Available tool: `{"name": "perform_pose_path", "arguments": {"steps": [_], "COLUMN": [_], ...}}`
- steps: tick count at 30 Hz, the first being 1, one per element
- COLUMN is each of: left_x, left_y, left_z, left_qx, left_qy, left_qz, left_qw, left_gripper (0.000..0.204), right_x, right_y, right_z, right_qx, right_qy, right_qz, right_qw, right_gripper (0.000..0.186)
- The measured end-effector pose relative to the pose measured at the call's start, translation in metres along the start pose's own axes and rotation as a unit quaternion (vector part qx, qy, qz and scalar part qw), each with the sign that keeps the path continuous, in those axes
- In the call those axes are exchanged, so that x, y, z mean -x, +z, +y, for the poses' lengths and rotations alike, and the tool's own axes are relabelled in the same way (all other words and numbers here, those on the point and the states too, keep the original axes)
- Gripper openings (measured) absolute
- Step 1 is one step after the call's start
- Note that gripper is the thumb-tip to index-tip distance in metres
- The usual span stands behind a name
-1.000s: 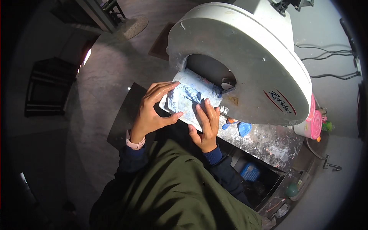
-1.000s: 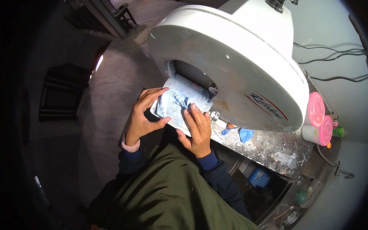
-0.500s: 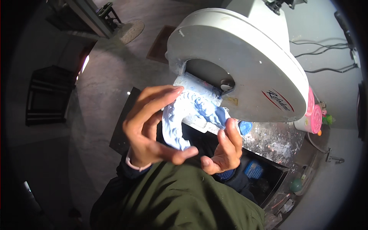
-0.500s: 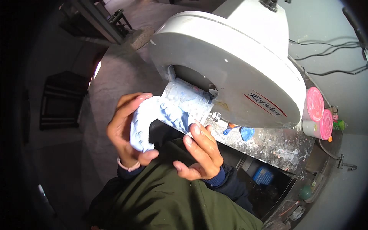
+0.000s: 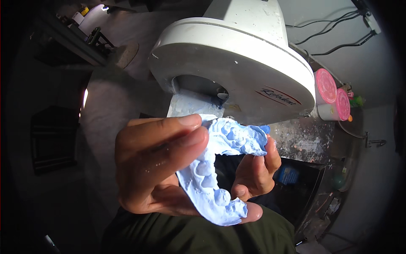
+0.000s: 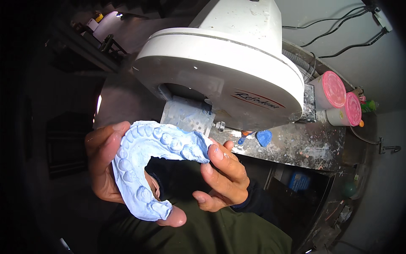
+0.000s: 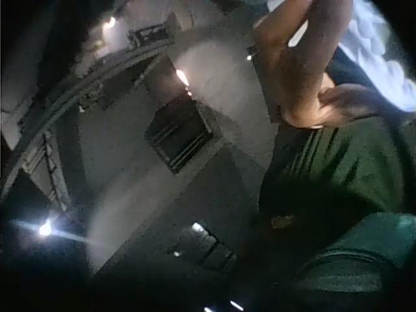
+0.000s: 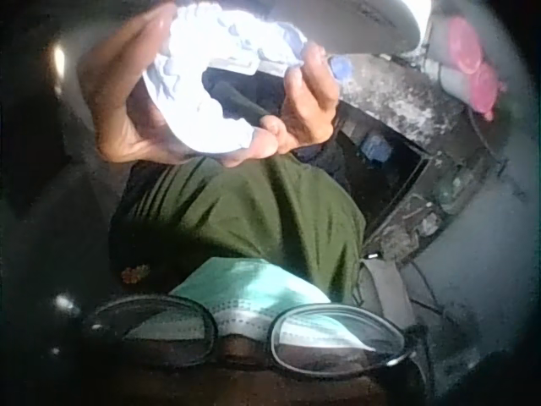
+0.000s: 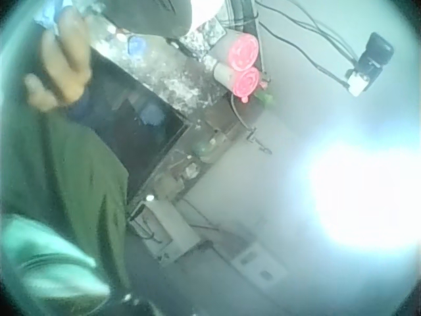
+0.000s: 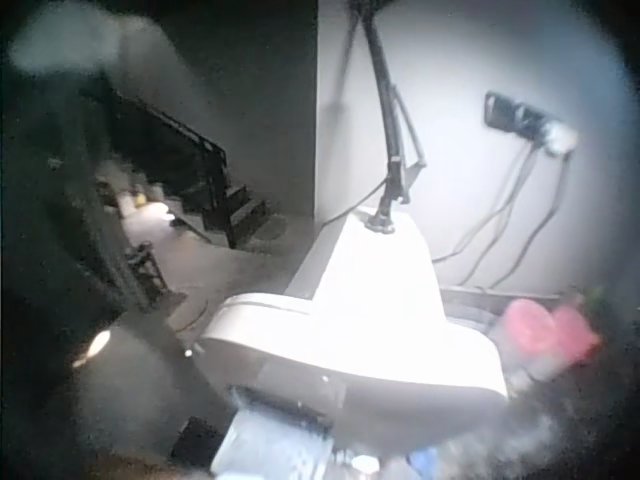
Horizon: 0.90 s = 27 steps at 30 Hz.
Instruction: The person trims a blue dental model using a grinding machine and then rinses it in a sink.
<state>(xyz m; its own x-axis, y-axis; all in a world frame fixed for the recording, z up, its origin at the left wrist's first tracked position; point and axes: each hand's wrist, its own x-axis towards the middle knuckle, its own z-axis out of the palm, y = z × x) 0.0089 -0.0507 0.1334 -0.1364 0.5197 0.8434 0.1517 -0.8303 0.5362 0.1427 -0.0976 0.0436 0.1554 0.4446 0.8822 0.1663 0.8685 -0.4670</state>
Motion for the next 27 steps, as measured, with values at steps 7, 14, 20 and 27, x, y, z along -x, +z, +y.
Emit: {"name": "perform_pose_path", "arguments": {"steps": [7,14,20,27], "left_x": [0.011,0.037,0.052,0.057], "left_y": [0.014,-0.012,-0.004,-0.008], "left_z": [0.007,-0.012,0.002,0.015], "left_qx": [-0.008,0.129,0.246,0.287], "left_qy": [0.021,0.069,-0.044,-0.100], "left_qz": [0.071,-0.146,-0.123,-0.135], "left_qw": [0.997,0.978,0.960,0.943], "left_gripper": [0.060,0.115,0.100,0.092], "right_x": [0.013,0.016,0.011,0.009], "right_y": [-0.007,0.005,-0.008,0.006], "right_z": [-0.002,-0.014,-0.032,-0.035], "right_qx": [-0.018,-0.099,-0.041,-0.031], "right_qy": [0.009,-0.102,-0.092,-0.145], "right_qz": [0.028,0.120,0.090,0.146], "right_qw": [0.999,0.983,0.991,0.978], "right_gripper": [0.054,0.033,0.026,0.014]}}
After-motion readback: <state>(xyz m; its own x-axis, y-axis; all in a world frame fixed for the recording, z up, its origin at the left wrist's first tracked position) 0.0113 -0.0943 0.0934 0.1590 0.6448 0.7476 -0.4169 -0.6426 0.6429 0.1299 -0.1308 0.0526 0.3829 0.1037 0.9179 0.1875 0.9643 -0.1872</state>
